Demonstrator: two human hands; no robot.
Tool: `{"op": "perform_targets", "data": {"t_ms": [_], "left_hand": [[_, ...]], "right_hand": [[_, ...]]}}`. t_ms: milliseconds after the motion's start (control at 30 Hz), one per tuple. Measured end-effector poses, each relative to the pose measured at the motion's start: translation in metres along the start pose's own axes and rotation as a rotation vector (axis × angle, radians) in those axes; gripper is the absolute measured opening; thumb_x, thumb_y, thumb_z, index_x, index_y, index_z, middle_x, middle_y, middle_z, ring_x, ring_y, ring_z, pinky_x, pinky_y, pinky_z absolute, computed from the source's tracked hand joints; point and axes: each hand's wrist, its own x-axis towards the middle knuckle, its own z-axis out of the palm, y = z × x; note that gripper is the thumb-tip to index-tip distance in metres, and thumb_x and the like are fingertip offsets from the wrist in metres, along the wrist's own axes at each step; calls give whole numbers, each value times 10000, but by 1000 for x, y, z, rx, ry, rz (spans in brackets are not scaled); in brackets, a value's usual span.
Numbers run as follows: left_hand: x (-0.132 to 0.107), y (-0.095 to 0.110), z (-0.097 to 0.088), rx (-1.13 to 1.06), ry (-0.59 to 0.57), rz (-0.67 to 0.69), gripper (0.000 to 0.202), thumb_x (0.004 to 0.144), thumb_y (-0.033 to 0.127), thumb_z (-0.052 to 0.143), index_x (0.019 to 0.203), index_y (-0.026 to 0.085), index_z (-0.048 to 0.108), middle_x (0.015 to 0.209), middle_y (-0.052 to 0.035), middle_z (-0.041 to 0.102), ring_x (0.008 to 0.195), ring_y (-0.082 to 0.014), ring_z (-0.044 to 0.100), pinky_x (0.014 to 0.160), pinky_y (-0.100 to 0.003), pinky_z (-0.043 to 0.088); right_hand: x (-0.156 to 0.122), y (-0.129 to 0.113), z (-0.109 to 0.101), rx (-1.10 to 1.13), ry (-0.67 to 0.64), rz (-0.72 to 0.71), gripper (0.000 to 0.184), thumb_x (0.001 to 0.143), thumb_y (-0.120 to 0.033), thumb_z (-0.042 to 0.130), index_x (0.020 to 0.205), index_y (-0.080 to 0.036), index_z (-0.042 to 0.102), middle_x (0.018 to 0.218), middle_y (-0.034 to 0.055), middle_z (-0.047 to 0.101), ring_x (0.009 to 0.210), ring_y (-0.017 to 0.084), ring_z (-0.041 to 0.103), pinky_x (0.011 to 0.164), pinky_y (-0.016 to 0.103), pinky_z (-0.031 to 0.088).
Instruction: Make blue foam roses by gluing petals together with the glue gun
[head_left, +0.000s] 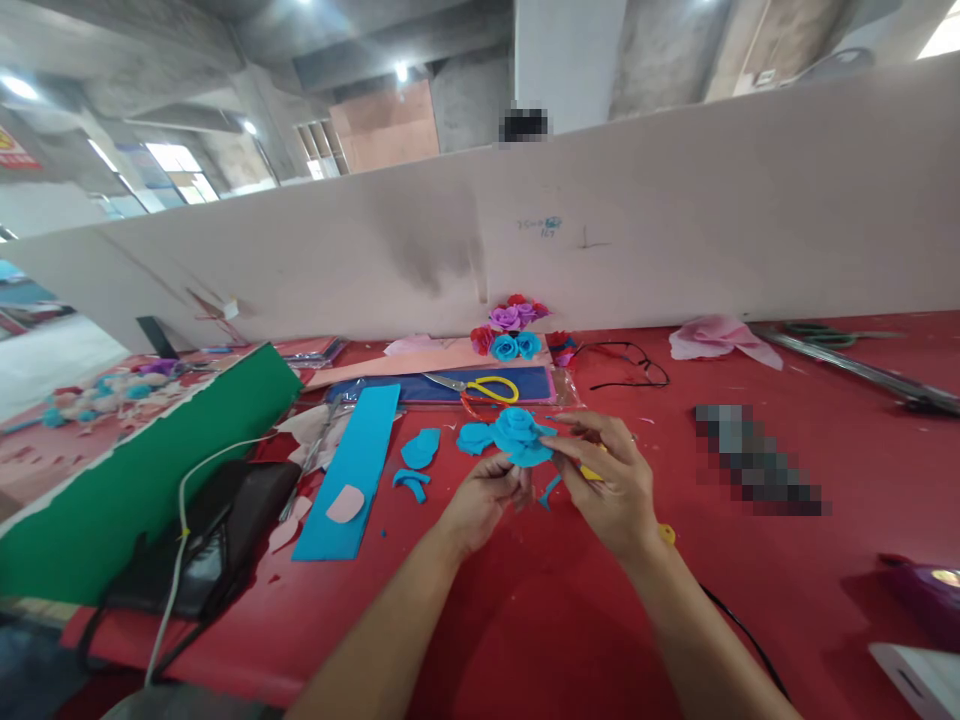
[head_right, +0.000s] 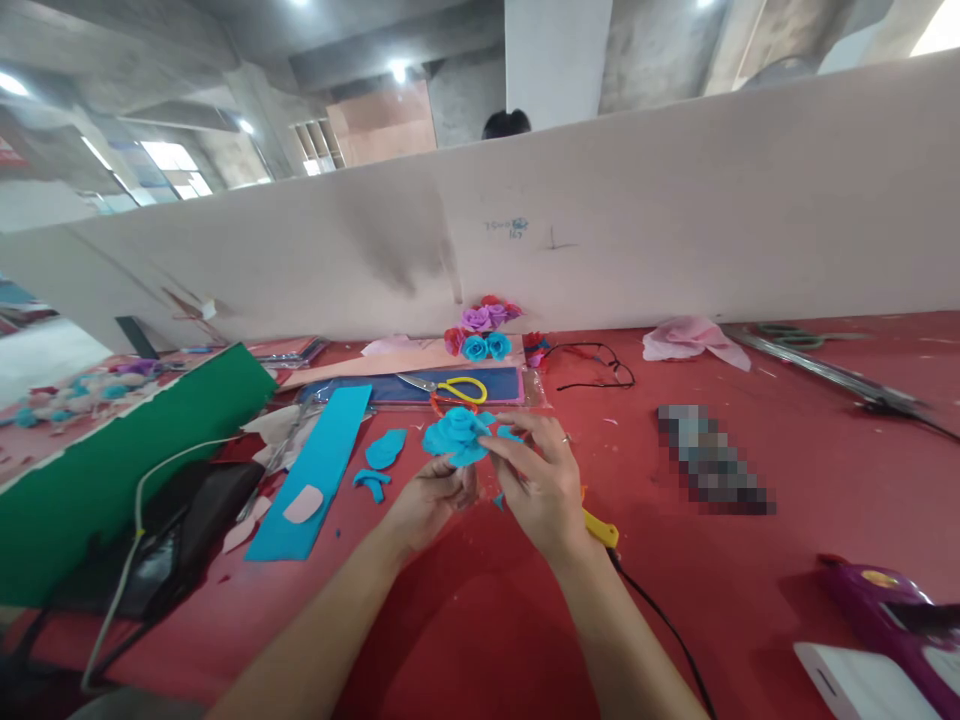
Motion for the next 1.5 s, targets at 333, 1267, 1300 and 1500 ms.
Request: {"op": "perform_targets", "data": {"t_ms": [333,1267,1300,1500], "left_hand": [[4,1,-5,137,195,52,199,788,307,577,672,146,559,556,3,515,525,-109,477,576,-248,391],[-2,1,3,944,289,311,237,748,64,434,629,176,606,616,-16,611,625,-149,556,632,-245,386],[-2,0,2,924,294,309,236,755,74,437,639,176,615,628,-19,618,633,-152,559,633,-245,392],[-2,-7,-1,893,390,358,227,769,125,471,768,187,689,681,-10,635,683,-166,550,659,-251,416]], "right_hand": [[-2,-8,15,-19,-13,324,57,789,-227,613,839,-211,636,878,43,589,785,174,558,672,310,467],[-11,-15,30,82,-71,581,205,772,-397,622,709,-204,653,728,22,640,731,185,581,693,308,439],[-11,-16,30,85,-62,584,208,770,-396,623,703,-201,648,729,23,637,733,185,581,697,308,440],[-14,-22,33,90,-26,541,108,765,-313,623,768,-206,623,741,11,592,706,170,542,657,293,431]]}}
